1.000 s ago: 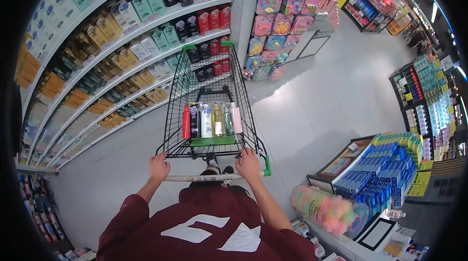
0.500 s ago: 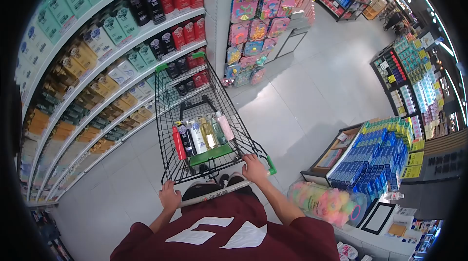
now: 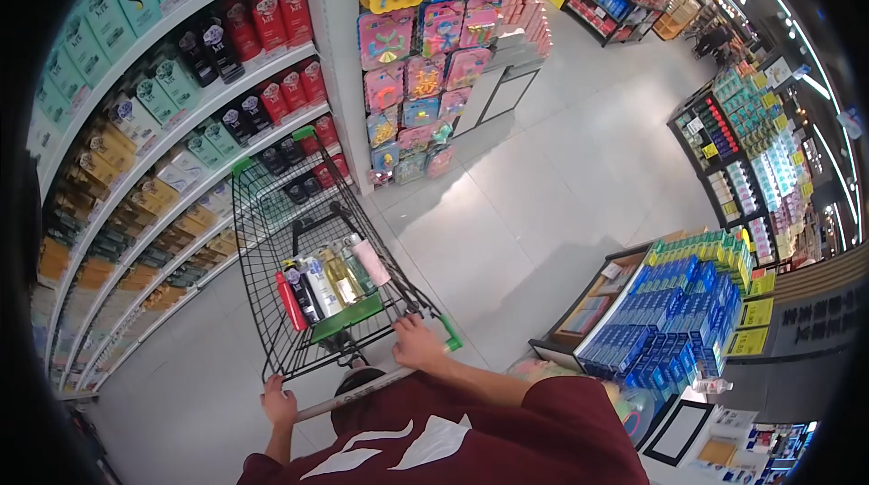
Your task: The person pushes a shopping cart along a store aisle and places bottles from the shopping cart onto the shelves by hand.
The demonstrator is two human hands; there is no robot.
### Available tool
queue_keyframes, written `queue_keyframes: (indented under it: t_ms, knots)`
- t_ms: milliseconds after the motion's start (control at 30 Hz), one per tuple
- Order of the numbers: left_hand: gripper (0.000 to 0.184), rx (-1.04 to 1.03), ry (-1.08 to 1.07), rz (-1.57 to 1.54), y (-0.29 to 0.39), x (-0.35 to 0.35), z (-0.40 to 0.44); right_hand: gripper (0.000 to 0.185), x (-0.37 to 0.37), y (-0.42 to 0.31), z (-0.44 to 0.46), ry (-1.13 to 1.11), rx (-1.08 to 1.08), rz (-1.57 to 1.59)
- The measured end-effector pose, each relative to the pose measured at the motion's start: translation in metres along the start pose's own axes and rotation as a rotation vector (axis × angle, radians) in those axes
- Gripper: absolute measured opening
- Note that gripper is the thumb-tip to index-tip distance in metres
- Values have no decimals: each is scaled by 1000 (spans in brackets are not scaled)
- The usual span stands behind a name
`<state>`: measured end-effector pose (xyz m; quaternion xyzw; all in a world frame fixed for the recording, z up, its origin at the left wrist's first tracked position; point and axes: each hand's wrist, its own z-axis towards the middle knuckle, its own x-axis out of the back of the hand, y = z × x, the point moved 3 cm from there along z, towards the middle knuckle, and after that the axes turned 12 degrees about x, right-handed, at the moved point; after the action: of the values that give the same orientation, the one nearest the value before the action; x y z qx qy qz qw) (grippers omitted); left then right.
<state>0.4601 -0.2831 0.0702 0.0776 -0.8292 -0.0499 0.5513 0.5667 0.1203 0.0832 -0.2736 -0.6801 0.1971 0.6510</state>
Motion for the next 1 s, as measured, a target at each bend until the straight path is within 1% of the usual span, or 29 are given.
queue_keyframes:
  t_ms: [67,133,233,267,333,367,467,633,700,733,800,1000]
  knots:
    - [40,-16,42,10,-5,0,1,43,-1,-4,2,-15,53,7]
    - [41,-45,63,18,-3,2,4,46,-3,-6,2,-41,40,21]
    - [41,45,8,-2,5,9,-1,48,-2,-4,4,-63,65,57]
    - [41,60,11,-1,4,7,-2,48,-1,-3,4,-73,76,63]
    - [40,18,78,6,-1,0,-6,51,0,-1,6,-123,57,58]
    - [40,30,66,-3,-5,-3,-7,53,0,0,8,-183,46,56]
    - [39,106,52,-29,5,0,-16,56,-1,4,11,-216,69,40]
    - [36,178,88,-73,9,-2,-29,58,-5,11,18,-294,123,-30]
    - [36,170,90,-89,11,-1,-32,59,-3,11,24,-317,117,-40]
    - [36,201,105,-97,12,0,-35,59,-4,10,26,-332,149,-40]
    - [36,206,88,-121,14,2,-37,59,-6,11,30,-334,158,-63]
    - [34,214,136,-127,1,-4,-38,60,-18,10,41,-330,210,-73]
